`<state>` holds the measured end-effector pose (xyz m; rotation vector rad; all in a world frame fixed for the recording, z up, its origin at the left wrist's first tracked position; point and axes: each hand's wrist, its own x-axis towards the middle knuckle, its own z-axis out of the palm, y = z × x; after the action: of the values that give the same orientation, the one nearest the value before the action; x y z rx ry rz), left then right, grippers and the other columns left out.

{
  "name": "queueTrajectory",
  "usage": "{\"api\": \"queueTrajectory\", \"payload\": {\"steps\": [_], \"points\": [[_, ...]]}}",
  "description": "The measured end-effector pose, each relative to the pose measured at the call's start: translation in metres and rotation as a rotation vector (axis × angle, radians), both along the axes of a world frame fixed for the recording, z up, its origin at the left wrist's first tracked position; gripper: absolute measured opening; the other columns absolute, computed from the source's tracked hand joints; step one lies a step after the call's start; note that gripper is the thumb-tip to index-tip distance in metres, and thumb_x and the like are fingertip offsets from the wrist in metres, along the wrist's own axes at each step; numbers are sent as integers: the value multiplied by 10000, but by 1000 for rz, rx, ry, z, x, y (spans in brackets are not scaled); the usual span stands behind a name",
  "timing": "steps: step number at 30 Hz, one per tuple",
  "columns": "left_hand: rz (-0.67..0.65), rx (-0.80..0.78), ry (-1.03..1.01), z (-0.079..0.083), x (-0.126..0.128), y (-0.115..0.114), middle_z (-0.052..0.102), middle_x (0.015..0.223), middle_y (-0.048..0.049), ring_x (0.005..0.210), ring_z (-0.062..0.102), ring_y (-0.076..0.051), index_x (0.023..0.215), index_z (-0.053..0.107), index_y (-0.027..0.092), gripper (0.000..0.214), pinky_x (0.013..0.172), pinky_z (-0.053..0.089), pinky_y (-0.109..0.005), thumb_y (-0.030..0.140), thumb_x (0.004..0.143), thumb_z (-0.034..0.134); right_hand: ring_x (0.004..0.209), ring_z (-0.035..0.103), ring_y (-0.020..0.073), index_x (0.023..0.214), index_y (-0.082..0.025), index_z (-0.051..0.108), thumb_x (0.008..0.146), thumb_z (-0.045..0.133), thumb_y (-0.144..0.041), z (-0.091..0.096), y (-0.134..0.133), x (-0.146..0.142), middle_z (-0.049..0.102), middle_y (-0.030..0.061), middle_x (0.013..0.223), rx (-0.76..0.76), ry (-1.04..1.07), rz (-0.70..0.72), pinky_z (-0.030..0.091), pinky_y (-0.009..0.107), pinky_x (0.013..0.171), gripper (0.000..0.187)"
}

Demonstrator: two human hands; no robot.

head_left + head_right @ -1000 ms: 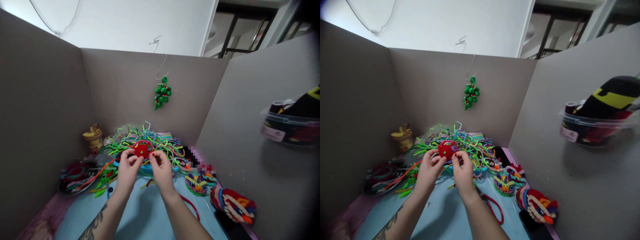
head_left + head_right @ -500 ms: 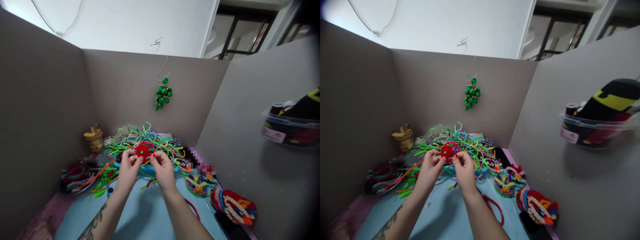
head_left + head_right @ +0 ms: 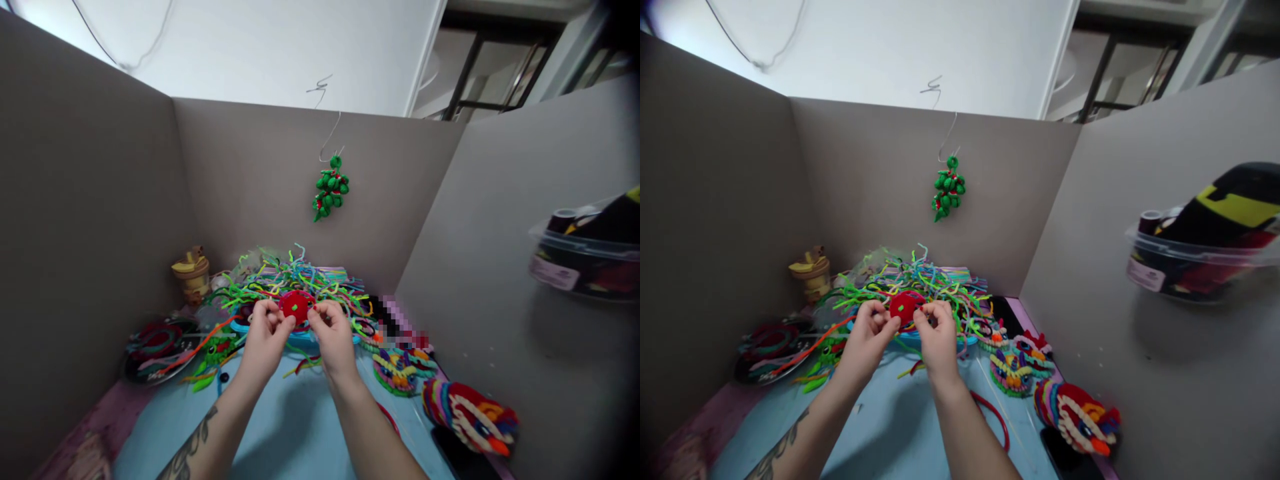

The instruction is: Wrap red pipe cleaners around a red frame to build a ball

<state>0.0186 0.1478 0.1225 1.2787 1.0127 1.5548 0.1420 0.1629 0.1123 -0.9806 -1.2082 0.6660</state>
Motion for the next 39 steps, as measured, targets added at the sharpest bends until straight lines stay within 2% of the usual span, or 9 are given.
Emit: {"api": "queueTrajectory", "payload": {"steps": [3, 6, 9, 12, 17, 25, 29, 32, 39], "points": [[-5, -9, -19, 0, 0, 1, 445, 625, 99, 554, 419, -72, 875, 380, 223, 272, 552, 346, -183, 285, 758, 618, 731, 499, 149, 737, -185, 596, 762, 619, -301, -3, 2, -1, 527, -1, 788, -31, 8, 12, 402, 266, 677, 121], [-22, -35, -49, 0, 1, 1, 444, 610, 105, 543, 410, -66, 870, 382, 222, 279, 542, 335, -175, 297, 755, 624, 730, 511, 148, 820, -187, 607, 770, 613, -301, -2, 1, -3, 556, 0, 787, 3, -4, -43, 414, 262, 671, 125], [-34, -55, -77, 1, 3, 0, 462, 607, 104, 551, 419, -64, 865, 385, 219, 292, 553, 340, -171, 309, 747, 636, 776, 528, 157, 783, -186, 610, 790, 597, -262, 4, -4, -3, 555, 12, 813, 93, -81, -121, 423, 275, 705, 77], [-17, -68, -104, 2, 5, -2, 479, 612, 99, 569, 433, -64, 866, 394, 215, 314, 577, 353, -171, 317, 730, 658, 831, 538, 168, 731, -184, 620, 817, 580, -231, 9, -8, -3, 552, 26, 838, 160, -175, -171, 424, 302, 776, 106], [2, -84, -146, 4, 6, -6, 493, 608, 99, 559, 438, -61, 869, 397, 215, 353, 552, 333, -158, 333, 705, 687, 851, 546, 176, 721, -182, 630, 858, 539, -245, 9, -11, -4, 573, 40, 846, 182, -210, -161, 427, 318, 800, 176], [9, -42, -142, 5, 4, -7, 496, 603, 98, 551, 459, -64, 872, 390, 224, 333, 552, 355, -160, 303, 722, 675, 931, 562, 197, 735, -181, 663, 832, 573, -297, 10, -15, -5, 562, 68, 959, 127, -136, -43, 432, 334, 843, 176], [43, 15, -94, 5, 4, -6, 465, 594, 104, 531, 458, -67, 876, 401, 225, 322, 552, 372, -168, 258, 705, 672, 1081, 519, 222, 746, -188, 676, 802, 602, -323, 10, -13, -3, 525, 90, 1116, 41, -102, -29, 395, 349, 929, 164], [66, 35, -27, 4, 4, -5, 498, 599, 94, 547, 495, -83, 894, 397, 227, 316, 573, 399, -188, 249, 713, 654, 1172, 469, 232, 736, -192, 675, 787, 609, -336, 10, -12, -2, 480, 94, 1237, -33, -78, -5, 364, 346, 969, 166], [159, 82, 245, -1, -1, -4, 578, 637, 60, 577, 550, -122, 935, 388, 228, 294, 588, 418, -227, 273, 762, 621, 1164, 476, 243, 698, -184, 648, 776, 586, -330, 9, -9, 1, 481, 103, 1234, -108, -115, 13, 363, 349, 965, 176]]}}
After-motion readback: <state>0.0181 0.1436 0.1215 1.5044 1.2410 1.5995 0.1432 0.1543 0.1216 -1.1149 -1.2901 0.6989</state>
